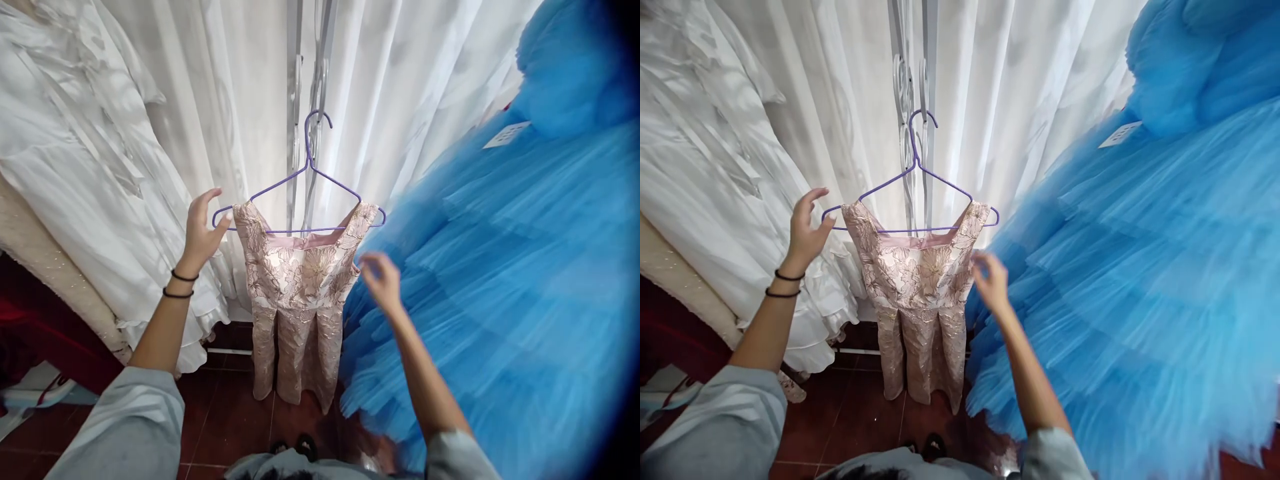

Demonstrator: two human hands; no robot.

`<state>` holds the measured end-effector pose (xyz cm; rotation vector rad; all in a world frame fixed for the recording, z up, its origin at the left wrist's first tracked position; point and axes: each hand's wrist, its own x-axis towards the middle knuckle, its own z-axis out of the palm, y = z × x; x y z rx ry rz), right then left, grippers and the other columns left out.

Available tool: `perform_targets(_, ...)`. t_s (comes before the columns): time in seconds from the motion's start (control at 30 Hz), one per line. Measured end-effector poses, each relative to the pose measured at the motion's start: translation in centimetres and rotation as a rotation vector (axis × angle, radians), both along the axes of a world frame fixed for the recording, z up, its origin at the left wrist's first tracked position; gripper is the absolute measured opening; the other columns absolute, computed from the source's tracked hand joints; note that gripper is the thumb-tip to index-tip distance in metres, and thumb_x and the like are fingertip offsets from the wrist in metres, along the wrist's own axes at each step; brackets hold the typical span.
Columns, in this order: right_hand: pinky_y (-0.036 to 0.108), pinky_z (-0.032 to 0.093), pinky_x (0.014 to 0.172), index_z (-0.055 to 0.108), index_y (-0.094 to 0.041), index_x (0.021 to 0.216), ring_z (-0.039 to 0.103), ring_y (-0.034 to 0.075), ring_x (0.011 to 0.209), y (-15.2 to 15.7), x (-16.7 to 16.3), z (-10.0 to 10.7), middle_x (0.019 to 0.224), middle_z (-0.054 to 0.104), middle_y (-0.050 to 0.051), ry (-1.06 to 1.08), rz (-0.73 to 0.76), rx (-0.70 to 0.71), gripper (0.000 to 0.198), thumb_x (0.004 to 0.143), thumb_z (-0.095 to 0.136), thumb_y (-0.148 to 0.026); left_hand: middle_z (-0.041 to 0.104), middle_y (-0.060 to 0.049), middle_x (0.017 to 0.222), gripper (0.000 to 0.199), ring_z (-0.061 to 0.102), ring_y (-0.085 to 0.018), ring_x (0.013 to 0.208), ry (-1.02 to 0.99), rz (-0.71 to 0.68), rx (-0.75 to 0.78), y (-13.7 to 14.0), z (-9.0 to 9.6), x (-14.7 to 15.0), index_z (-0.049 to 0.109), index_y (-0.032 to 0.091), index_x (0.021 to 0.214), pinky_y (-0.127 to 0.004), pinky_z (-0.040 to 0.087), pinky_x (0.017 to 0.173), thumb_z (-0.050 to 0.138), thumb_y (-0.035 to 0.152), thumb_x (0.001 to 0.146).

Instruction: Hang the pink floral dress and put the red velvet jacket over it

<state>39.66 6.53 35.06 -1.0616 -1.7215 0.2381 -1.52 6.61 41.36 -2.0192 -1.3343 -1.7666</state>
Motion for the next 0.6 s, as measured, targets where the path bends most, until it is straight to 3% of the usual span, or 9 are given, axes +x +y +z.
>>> perform_targets(0.1, 0.051, 0.038, 0.106, 0.057, -0.021, 0.120, 0.047, 0.032, 0.124, 5.6, 2.3, 6.4, 0.130, 0.058, 0.015, -0.068, -0.074, 0.232, 0.042, 0.082, 0.057, -0.039, 0.067, -0.010, 0.118, 0.045, 0.059, -0.025, 0.111, 0.192, -0.024, -0.152, 1.1, 3.3, 1.3, 0.063, 0.017, 0.122, -0.037, 0.044, 0.098, 0.055, 0.045, 0.088)
perform_targets(0.13, 0.049, 0.042, 0.102, 0.059, -0.021, 0.120, 0.051, 0.031, 0.120, 7.3, 2.9, 8.0, 0.125, 0.062, 0.013, -0.112, -0.014, 0.213, 0.045, 0.081, 0.059, -0.044, 0.070, -0.009, 0.106, 0.042, 0.062, -0.024, 0.099, 0.229, -0.017, -0.205, 1.5, 3.7, 1.7, 0.067, 0.016, 0.116, -0.034, 0.046, 0.089, 0.054, 0.045, 0.088)
perform_targets(0.23, 0.034, 0.051, 0.076, 0.069, -0.017, 0.099, 0.061, 0.021, 0.083, 10.6, 3.7, 10.6, 0.087, 0.070, 0.007, -0.209, 0.220, -0.049, 0.047, 0.080, 0.059, -0.059, 0.064, -0.003, 0.070, 0.035, 0.056, -0.017, 0.067, 0.248, 0.021, -0.277, 2.3, 3.8, 2.1, 0.073, 0.014, 0.089, -0.026, 0.040, 0.066, 0.055, 0.043, 0.087)
perform_targets(0.3, 0.028, 0.047, 0.062, 0.071, -0.014, 0.082, 0.056, 0.014, 0.064, 11.0, 3.9, 10.9, 0.068, 0.065, 0.004, -0.242, 0.244, -0.125, 0.051, 0.080, 0.059, -0.064, 0.059, -0.001, 0.062, 0.033, 0.051, -0.014, 0.060, 0.205, -0.005, -0.270, 2.6, 3.6, 1.7, 0.073, 0.013, 0.079, -0.025, 0.035, 0.059, 0.057, 0.041, 0.086)
perform_targets(0.4, 0.024, 0.040, 0.051, 0.067, -0.014, 0.068, 0.049, 0.011, 0.053, 10.0, 4.9, 10.4, 0.056, 0.059, 0.003, -0.230, 0.202, -0.100, 0.057, 0.077, 0.060, -0.069, 0.061, -0.002, 0.063, 0.029, 0.053, -0.014, 0.061, 0.079, -0.059, -0.274, 2.6, 3.4, 0.1, 0.072, 0.012, 0.075, -0.024, 0.037, 0.057, 0.064, 0.040, 0.080)
perform_targets(0.6, 0.022, 0.033, 0.040, 0.065, -0.014, 0.065, 0.043, 0.008, 0.039, 8.0, 6.3, 8.1, 0.045, 0.056, 0.002, -0.048, 0.212, -0.154, 0.063, 0.072, 0.061, -0.077, 0.064, -0.003, 0.062, 0.041, 0.058, -0.014, 0.055, -0.368, -0.170, -0.384, 2.3, 0.4, -2.8, 0.071, 0.011, 0.079, -0.024, 0.051, 0.052, 0.075, 0.050, 0.066)
